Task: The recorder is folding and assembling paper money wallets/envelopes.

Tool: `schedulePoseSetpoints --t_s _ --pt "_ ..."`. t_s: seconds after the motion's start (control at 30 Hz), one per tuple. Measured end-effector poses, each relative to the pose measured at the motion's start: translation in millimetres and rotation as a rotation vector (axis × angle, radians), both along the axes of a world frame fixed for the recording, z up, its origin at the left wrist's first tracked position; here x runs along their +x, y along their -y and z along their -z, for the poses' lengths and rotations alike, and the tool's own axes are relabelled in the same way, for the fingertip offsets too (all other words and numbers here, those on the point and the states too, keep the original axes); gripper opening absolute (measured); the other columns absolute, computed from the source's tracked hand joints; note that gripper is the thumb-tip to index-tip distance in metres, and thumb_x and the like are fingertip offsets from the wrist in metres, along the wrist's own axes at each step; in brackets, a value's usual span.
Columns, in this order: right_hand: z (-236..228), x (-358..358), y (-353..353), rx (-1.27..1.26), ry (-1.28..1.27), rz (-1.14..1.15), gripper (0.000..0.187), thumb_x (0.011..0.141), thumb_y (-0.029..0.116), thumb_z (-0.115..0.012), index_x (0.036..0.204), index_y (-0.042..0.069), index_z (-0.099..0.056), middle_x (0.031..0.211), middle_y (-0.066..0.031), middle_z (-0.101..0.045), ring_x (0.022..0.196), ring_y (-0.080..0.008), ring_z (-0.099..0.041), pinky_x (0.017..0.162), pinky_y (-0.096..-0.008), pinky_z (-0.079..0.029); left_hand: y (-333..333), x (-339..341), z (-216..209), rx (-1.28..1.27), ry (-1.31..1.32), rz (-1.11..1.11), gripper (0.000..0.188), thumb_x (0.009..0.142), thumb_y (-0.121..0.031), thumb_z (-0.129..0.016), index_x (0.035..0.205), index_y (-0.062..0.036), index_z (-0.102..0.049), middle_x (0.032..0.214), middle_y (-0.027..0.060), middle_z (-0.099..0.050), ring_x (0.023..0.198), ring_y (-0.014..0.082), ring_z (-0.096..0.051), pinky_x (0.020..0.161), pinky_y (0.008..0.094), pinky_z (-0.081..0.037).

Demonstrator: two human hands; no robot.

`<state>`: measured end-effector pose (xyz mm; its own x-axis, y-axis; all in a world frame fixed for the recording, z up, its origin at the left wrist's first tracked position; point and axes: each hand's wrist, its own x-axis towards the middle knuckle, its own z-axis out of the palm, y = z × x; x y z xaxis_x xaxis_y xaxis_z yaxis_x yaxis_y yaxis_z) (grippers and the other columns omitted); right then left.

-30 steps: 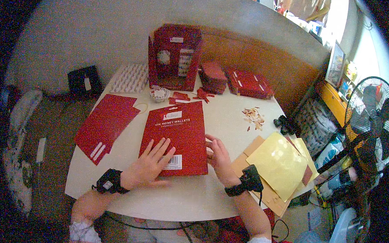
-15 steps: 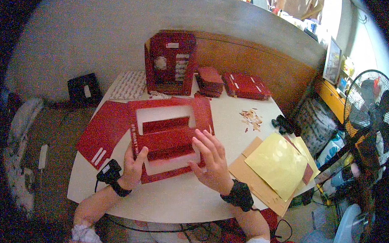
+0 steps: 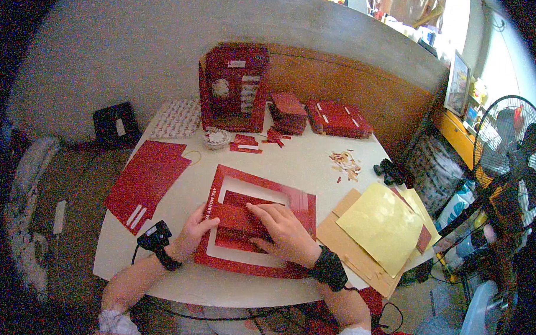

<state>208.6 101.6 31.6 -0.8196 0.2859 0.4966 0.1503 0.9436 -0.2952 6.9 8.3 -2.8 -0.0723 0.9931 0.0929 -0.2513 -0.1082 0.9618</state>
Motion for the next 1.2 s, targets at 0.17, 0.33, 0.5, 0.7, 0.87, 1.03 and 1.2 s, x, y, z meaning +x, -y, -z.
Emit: schedulePoseSetpoints --t_s 0.17,0.33,0.5,0.7,0.87,1.03,1.2 --pt "9 -3 3 0.044 0.061 0.050 0.064 0.069 0.011 -0.065 0.124 0.002 -0.035 0.097 -0.0161 -0.049 0.091 -0.0314 -0.049 0.079 -0.0372 -0.043 -1 6 11 -0.001 0.034 -0.046 0.034 0.094 -0.020 -0.033 0.121 0.0008 -0.037 0.111 0.0082 -0.051 0.102 0.0128 -0.048 0.088 0.0265 -0.039" --pt "16 -10 4 0.149 0.103 0.083 0.066 0.063 0.004 -0.062 0.123 -0.002 -0.034 0.089 -0.0159 -0.047 0.084 -0.0310 -0.049 0.074 -0.0376 -0.043 1 4 9 -0.071 0.124 0.009 0.035 0.094 -0.019 -0.033 0.121 0.0014 -0.036 0.113 0.0089 -0.050 0.103 0.0129 -0.048 0.089 0.0266 -0.038" --pt "26 -14 7 0.252 0.142 0.113 0.060 0.065 0.002 -0.056 0.121 -0.005 -0.035 0.086 -0.0151 -0.048 0.078 -0.0295 -0.050 0.070 -0.0364 -0.044 0 13 11 -0.007 0.030 -0.134 0.033 0.092 -0.017 -0.038 0.119 0.0020 -0.038 0.110 0.0099 -0.052 0.100 0.0125 -0.049 0.087 0.0274 -0.040" --pt "27 -17 13 0.303 0.176 0.084 0.052 0.070 0.000 -0.047 0.120 -0.006 -0.036 0.085 -0.0151 -0.048 0.075 -0.0277 -0.051 0.068 -0.0347 -0.045 -4 4 21 -0.111 -0.213 -0.140 0.033 0.086 -0.017 -0.052 0.112 0.0019 -0.042 0.100 0.0083 -0.056 0.089 0.0120 -0.054 0.078 0.0269 -0.045" --pt "28 -20 14 0.235 0.189 0.027 0.055 0.070 0.000 -0.048 0.122 -0.008 -0.031 0.096 -0.0182 -0.047 0.083 -0.0293 -0.051 0.076 -0.0344 -0.044 -5 5 24 -0.093 -0.282 -0.165 0.030 0.085 -0.016 -0.053 0.107 0.0017 -0.044 0.096 0.0084 -0.057 0.086 0.0121 -0.054 0.075 0.0270 -0.045" --pt "25 -18 13 0.098 0.227 -0.013 0.058 0.074 0.008 -0.048 0.127 -0.006 -0.027 0.111 -0.0198 -0.044 0.100 -0.0311 -0.047 0.087 -0.0358 -0.040 -6 6 30 -0.028 -0.346 -0.207 0.028 0.083 -0.012 -0.054 0.106 0.0021 -0.044 0.094 0.0093 -0.057 0.084 0.0130 -0.055 0.074 0.0274 -0.045" --pt "15 -13 18 0.133 0.322 -0.110 0.063 0.082 0.029 -0.047 0.131 -0.003 -0.023 0.135 -0.0199 -0.027 0.124 -0.0312 -0.029 0.101 -0.0423 -0.025 -7 -1 31 -0.069 -0.333 -0.222 0.027 0.082 -0.010 -0.055 0.104 0.0024 -0.045 0.093 0.0089 -0.057 0.082 0.0133 -0.056 0.072 0.0276 -0.046"
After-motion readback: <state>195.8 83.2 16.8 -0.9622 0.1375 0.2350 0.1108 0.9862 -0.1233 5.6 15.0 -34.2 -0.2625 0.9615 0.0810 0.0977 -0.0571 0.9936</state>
